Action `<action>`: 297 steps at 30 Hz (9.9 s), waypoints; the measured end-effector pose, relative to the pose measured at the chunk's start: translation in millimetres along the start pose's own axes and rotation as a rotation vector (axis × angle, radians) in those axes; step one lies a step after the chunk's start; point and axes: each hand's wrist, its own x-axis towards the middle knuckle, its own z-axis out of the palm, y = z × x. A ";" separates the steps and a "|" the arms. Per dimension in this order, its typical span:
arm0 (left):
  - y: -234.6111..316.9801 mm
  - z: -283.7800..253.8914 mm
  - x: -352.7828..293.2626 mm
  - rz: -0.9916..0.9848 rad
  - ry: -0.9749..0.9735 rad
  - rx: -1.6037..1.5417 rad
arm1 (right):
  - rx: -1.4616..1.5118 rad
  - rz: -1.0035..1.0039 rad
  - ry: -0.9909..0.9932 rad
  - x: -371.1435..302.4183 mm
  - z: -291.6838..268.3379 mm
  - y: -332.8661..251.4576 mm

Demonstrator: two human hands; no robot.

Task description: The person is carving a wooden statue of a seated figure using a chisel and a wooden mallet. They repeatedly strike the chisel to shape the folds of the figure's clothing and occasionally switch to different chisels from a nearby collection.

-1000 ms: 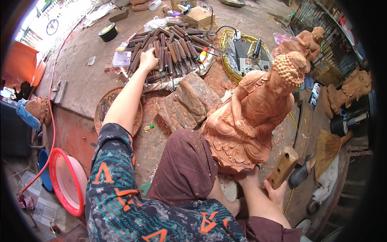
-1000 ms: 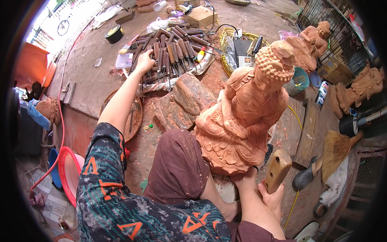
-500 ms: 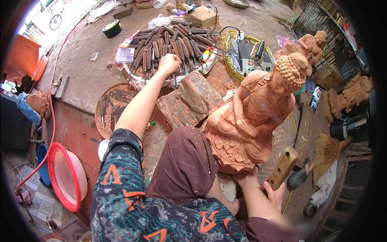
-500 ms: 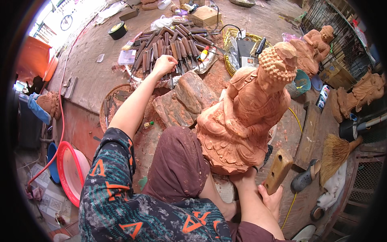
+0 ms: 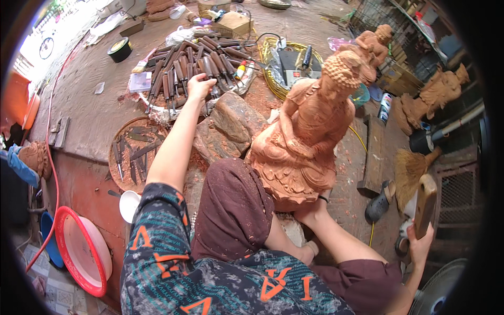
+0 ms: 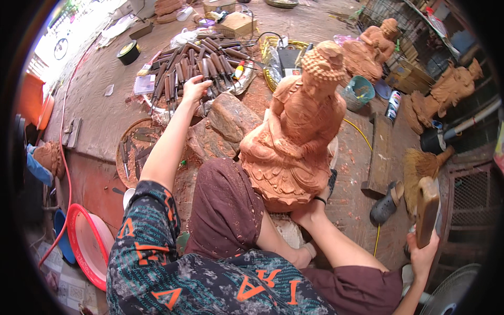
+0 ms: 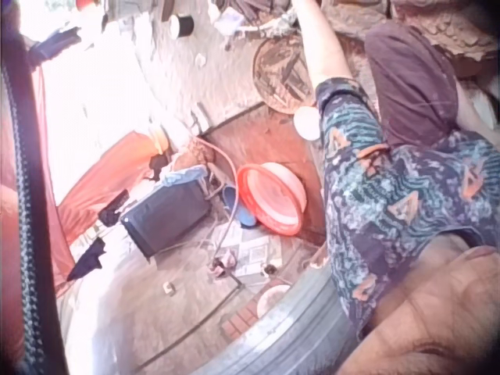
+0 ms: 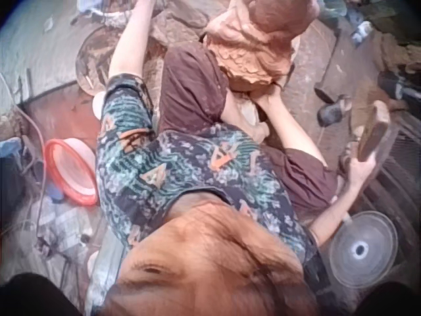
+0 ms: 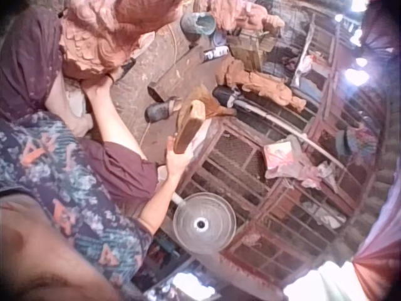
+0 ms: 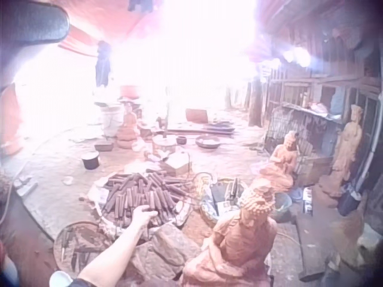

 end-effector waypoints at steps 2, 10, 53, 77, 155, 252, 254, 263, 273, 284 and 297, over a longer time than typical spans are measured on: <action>6.1 -4.2 -21.0 -0.105 -0.092 -0.322 | -0.076 -0.054 0.144 -35.7 -29.2 -11.7; 80.6 -3.0 -155.8 0.174 -0.372 -0.589 | -0.316 -0.443 0.571 -91.1 -55.4 -52.3; 63.9 194.3 -374.7 1.026 -0.747 -0.098 | -0.264 -0.259 1.110 -67.7 -43.8 55.6; 61.2 193.4 -373.0 0.984 -0.752 0.018 | -0.209 -0.318 1.077 -52.2 -39.9 48.1; 43.1 167.9 -372.6 1.194 -1.006 -0.065 | 0.218 -0.642 1.139 -46.9 16.1 54.3; 50.3 163.2 -351.8 1.158 -0.968 -0.117 | -0.287 -0.499 1.110 -48.7 15.9 37.4; 49.6 163.2 -352.1 1.159 -0.969 -0.138 | 0.073 -0.600 1.204 -45.0 17.5 36.7; 52.8 158.5 -348.5 1.172 -0.963 -0.168 | 0.035 -0.734 1.115 -46.6 18.4 41.8; 51.3 159.2 -351.2 1.177 -0.993 -0.139 | -0.065 -0.605 1.173 -48.4 21.1 35.5; 61.3 151.2 -351.8 1.129 -0.937 0.026 | -0.471 -0.482 1.089 -53.2 18.0 41.1; 72.7 170.6 -382.6 1.099 -1.041 -0.089 | -0.117 -0.453 1.031 -60.4 -8.6 111.2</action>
